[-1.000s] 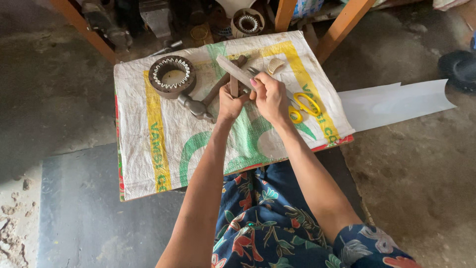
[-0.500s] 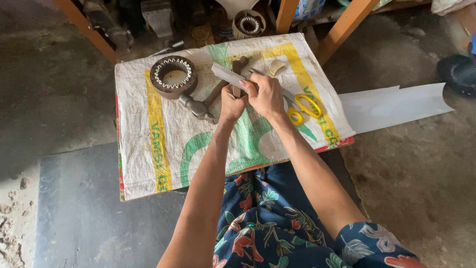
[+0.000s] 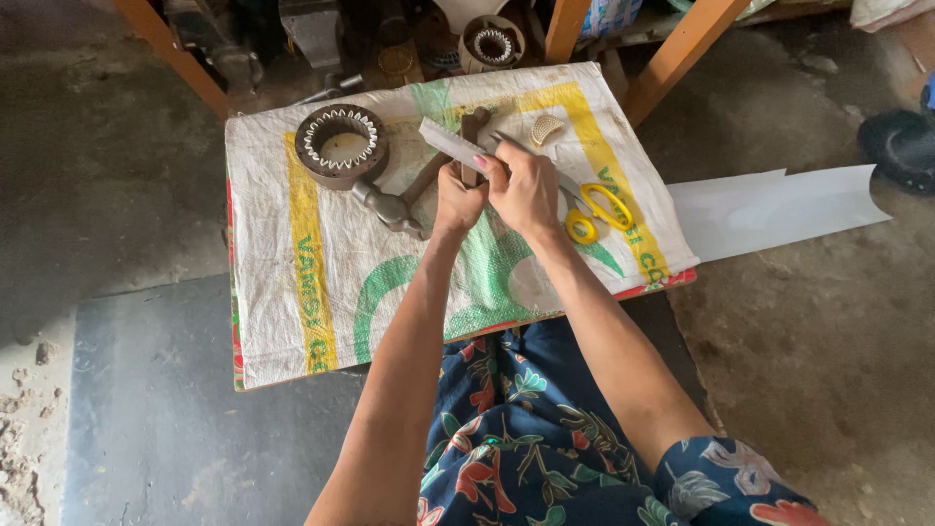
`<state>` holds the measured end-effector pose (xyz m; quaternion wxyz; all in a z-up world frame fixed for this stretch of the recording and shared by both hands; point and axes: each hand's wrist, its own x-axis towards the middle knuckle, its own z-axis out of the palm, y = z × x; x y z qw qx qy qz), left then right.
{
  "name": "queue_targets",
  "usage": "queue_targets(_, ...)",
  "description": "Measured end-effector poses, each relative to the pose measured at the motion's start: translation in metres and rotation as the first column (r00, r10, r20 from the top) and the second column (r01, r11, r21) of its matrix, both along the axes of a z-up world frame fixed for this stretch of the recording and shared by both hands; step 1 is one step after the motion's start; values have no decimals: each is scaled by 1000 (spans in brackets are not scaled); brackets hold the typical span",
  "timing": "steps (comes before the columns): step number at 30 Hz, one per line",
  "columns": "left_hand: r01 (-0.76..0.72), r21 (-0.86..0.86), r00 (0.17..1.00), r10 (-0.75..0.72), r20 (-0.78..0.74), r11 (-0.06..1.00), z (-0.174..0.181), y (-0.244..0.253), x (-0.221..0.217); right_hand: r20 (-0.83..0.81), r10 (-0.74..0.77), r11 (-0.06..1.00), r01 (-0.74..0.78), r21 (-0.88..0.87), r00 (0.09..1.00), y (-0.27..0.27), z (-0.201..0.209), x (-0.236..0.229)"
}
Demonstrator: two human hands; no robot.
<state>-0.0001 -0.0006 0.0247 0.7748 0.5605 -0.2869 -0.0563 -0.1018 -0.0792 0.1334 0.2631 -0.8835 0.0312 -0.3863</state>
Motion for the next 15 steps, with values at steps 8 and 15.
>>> queue_targets(8, -21, 56, 1000, 22, -18, 998, 5, 0, -4, 30, -15, 999, 14, 38, 999, -2, 3, 13)
queue_targets(15, -8, -26, 1000, 8, -3, 1000, 6, -1, 0, 15, -90, 995, 89, 50, 996, 11, -7, -4)
